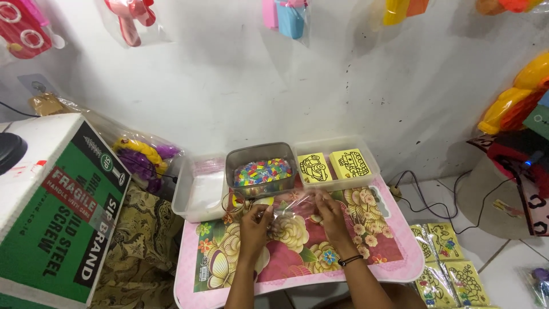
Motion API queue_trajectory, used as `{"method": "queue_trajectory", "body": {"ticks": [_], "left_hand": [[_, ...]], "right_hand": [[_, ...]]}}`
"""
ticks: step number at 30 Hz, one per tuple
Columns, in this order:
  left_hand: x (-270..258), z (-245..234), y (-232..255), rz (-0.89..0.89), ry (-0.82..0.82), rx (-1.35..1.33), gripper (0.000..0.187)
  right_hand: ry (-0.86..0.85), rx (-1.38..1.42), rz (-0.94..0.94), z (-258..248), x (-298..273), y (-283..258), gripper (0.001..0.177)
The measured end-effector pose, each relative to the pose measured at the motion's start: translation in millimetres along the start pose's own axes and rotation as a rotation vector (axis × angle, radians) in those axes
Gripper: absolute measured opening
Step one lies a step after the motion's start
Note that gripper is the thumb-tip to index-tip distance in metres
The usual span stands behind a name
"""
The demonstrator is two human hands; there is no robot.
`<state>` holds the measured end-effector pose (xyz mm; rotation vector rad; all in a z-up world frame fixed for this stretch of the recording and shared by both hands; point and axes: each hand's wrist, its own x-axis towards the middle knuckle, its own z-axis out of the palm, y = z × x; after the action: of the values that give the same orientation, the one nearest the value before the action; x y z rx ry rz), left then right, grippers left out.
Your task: Packaging small illustrated cards and colorful beads into plastic bags to create toy kits.
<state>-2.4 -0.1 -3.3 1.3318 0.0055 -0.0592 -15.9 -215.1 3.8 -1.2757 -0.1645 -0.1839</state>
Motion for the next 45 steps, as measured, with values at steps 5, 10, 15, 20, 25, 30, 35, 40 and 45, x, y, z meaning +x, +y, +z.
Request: {"method": "queue_trajectory", "body": {"ticks": [5,10,15,20,25,30,35,40,45], "left_hand": [[-7,0,8,-0.045,-0.067,0.003,0.023],[-4,-3,4,-0.100,-0.061,-0.075,0.028],[-4,-2,5,-0.023,-0.053,-0.029,0.031],[-3,-4,1,-0.065,-0.048,-0.044,0.033],[-1,-6,-1,-0.067,-0.062,-0.118,0.028],[-5,-4,7,-0.105,-0.048,-0.110,0.033],[-2,-6,0,-0.063,-0.057,-0.132,0.030],[-5,-5,2,-0.042,-0.051,-0.148,0.027],[-3,-7,1,-0.047,-0.061,-0.127,0.035]], "right_hand": [[0.007,-0.185,-0.013,12,-5,-21,0.045],[0.019,-0.036,0.027,6,-3,-12,0.047],[0.003,0.016,0.050,2,0,-4,0.051],[-0.008,-0.034,0.024,3,-3,-5,0.054],[-0.009,-0.226,-0.017,5,-2,-7,0.062],[0.006,0.044,0.073,9,-2,-11,0.057],[-0.027,0.023,-0.019,-8,2,15,0.043],[-0.104,0.194,-0.043,-3,-2,4,0.055],[0.027,0.493,-0.143,-15,3,16,0.046]]}}
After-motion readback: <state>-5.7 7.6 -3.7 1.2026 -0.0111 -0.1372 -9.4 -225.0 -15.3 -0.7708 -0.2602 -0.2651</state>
